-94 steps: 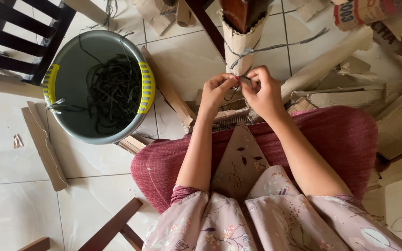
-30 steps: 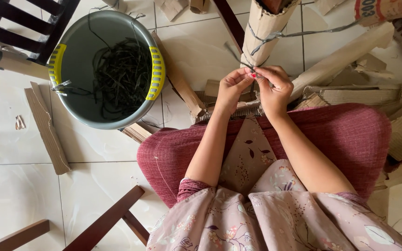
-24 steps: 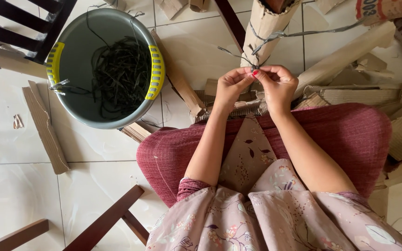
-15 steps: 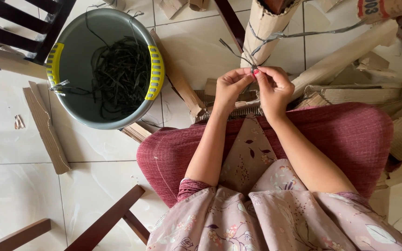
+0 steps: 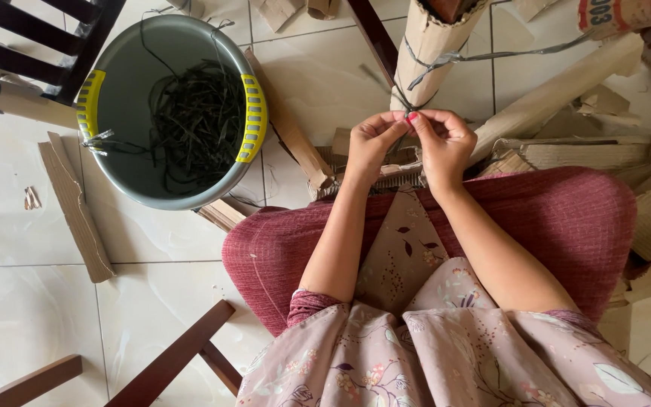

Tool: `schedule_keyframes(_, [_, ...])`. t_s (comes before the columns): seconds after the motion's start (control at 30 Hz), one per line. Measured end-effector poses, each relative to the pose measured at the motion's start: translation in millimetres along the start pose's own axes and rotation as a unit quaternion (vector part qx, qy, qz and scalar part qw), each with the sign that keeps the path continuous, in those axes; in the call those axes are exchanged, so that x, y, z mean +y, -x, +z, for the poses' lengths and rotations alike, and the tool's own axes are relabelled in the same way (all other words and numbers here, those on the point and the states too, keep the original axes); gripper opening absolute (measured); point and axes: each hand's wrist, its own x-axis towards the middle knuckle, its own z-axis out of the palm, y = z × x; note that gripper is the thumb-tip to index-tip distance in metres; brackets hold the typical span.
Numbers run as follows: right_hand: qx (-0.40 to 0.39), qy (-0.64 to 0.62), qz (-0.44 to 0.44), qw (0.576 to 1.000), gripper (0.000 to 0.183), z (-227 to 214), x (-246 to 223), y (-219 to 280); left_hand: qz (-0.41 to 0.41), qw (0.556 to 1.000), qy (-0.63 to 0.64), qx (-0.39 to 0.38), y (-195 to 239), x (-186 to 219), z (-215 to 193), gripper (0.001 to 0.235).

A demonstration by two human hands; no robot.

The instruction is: The person sits cross-legged on a chair and ties a dark cord around a cardboard-wrapped chair leg. They pull the cord from a nearby bucket, wrap it around the leg, and tie it securely.

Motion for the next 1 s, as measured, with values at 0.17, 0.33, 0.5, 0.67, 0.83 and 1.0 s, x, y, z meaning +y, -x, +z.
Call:
schedule_keyframes(0.17, [0.022, -0.05, 0.075, 0.996, 0.011, 2, 12, -1, -0.004, 1.0, -0.008, -0.004, 2, 4, 2, 0.017])
schedule_keyframes(0.33, [0.006, -0.111, 0.145, 0.983, 0.015, -6, 14, -5, -0.01, 1.0, 0.004, 0.003, -2, -7, -2, 0.019])
schedule_keyframes(0.5, [0.03, -0.084, 0.18, 0.98, 0.011, -2, 18, -9, -0.018, 0.999, 0.002, 0.036, -2, -9, 7, 0.02])
schedule_keyframes(0.67, [0.034, -0.039, 0.169, 0.984, 0.011, -1, 11, -10, -0.034, 0.998, 0.007, 0.051, -5, -12, 11, 0.018])
schedule_keyframes(0.83, [0.012, -0.055, 0.192, 0.98, 0.018, -9, 0, -9, -0.103, 0.994, 0.027, 0.015, -12, -17, 0, 0.018])
schedule_keyframes(1.0, [-0.014, -0.083, 0.203, 0.975, 0.018, -17, -1, -10, -0.165, 0.984, 0.065, 0.018, -26, -32, -10, 0.02])
